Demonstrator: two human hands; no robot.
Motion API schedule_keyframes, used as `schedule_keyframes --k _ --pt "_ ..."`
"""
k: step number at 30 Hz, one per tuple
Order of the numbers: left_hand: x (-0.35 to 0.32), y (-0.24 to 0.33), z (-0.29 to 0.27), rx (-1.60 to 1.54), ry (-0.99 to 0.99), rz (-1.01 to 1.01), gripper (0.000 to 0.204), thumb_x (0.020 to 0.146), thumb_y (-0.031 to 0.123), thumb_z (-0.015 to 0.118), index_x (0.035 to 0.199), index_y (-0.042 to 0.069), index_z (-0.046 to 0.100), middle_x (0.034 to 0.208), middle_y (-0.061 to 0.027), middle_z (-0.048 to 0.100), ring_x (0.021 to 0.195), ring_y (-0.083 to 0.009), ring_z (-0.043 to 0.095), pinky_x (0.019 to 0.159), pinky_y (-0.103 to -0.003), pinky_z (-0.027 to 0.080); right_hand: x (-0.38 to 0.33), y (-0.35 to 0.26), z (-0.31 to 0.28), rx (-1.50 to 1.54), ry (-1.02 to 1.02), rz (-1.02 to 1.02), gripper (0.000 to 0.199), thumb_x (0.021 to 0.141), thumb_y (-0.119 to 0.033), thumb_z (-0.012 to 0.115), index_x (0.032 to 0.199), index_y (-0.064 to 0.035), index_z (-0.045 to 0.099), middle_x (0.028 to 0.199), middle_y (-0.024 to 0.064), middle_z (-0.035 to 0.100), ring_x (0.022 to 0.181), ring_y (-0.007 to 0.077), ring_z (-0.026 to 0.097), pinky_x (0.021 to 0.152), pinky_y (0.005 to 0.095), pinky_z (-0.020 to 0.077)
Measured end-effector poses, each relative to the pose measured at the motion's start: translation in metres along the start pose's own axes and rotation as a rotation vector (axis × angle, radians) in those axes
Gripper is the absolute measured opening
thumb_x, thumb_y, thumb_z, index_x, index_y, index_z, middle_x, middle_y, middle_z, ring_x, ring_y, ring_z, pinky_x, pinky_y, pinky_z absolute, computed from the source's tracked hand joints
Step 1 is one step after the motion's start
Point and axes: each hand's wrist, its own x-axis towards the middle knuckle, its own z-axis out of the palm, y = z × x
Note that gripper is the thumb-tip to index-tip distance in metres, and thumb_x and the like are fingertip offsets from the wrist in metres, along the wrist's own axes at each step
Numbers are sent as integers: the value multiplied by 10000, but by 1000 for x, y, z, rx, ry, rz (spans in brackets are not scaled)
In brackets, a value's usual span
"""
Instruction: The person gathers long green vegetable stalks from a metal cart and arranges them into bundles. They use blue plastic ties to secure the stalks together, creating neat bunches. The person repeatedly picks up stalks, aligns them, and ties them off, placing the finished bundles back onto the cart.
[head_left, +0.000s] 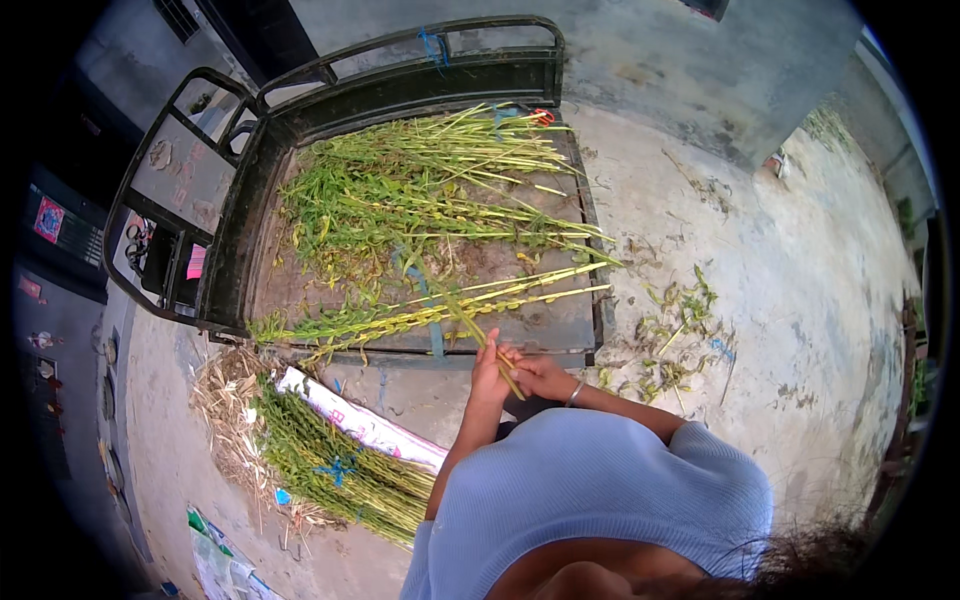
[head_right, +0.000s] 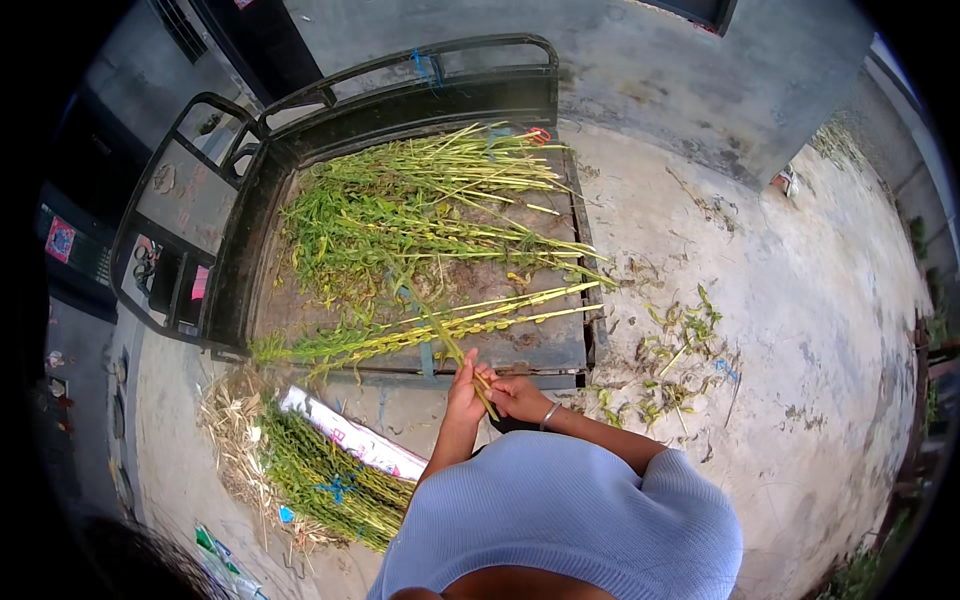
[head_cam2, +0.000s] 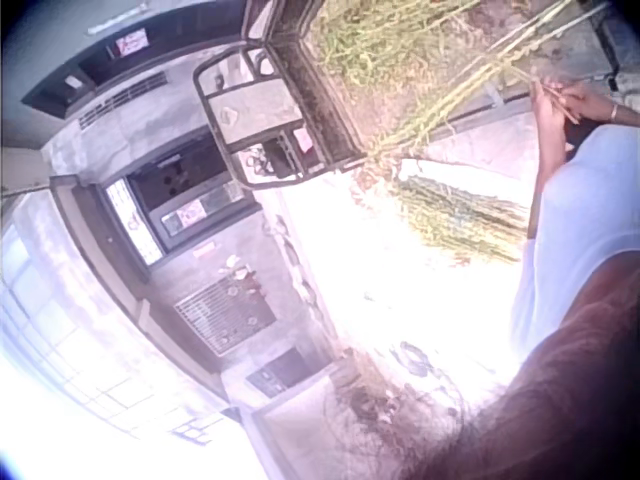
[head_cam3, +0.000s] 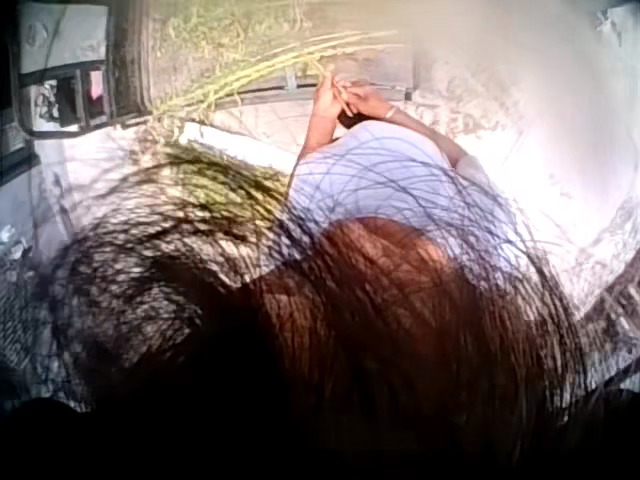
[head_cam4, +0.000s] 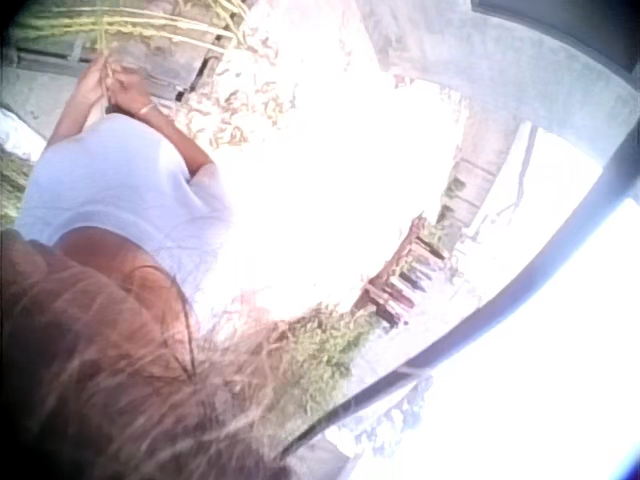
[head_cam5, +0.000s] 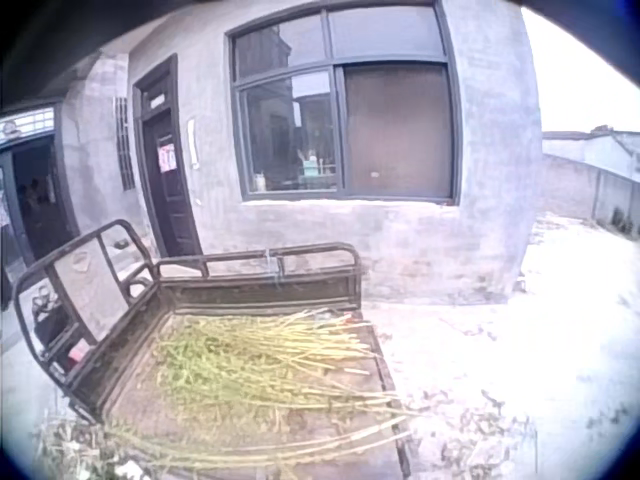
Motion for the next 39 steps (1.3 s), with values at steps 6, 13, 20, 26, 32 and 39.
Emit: schedule_keyframes --k 6,13,20,26,32,39 --pt "-13 6 -9 -92 43 -46 220 902 296 427 999 123 522 672 -13 425 499 -89 360 400 -189 297 -20 30 -45 -415 -45 42 264 767 -296 598 777 -33 580 677 120 601 592 265 575 569 341 453" --pt "-34 1 15 193 86 120 211 915 294 405 925 103 493 629 -10 420 428 -71 313 341 -187 247 48 73 -142 -1014 -12 25 514 666 -232 630 1102 -14 465 1003 231 539 813 363 573 696 411 481" --pt "12 -68 32 185 240 153 214 922 282 395 839 90 443 653 -26 423 442 -62 300 357 -184 249 199 102 -254 -1229 59 32 603 703 -128 566 1251 -53 326 1241 234 379 899 328 570 724 380 483" --pt "86 -138 21 -83 445 144 296 905 318 420 762 61 459 748 -68 463 504 -84 342 379 -171 296 268 152 -346 -1358 -168 265 414 738 -150 535 1143 -87 476 1165 177 488 892 293 594 651 391 501" --pt "163 -180 77 -193 512 156 416 899 412 386 653 77 398 754 -66 474 464 -79 287 365 -189 259 175 242 -512 -1399 -422 249 148 750 -124 490 764 -93 634 824 131 630 806 300 611 642 390 502" --pt "185 -180 133 -149 597 255 420 901 403 389 623 89 379 726 -67 484 437 -77 273 342 -200 235 76 333 -652 -1351 -878 607 288 815 -316 513 824 -62 649 878 123 626 885 290 585 747 398 469"
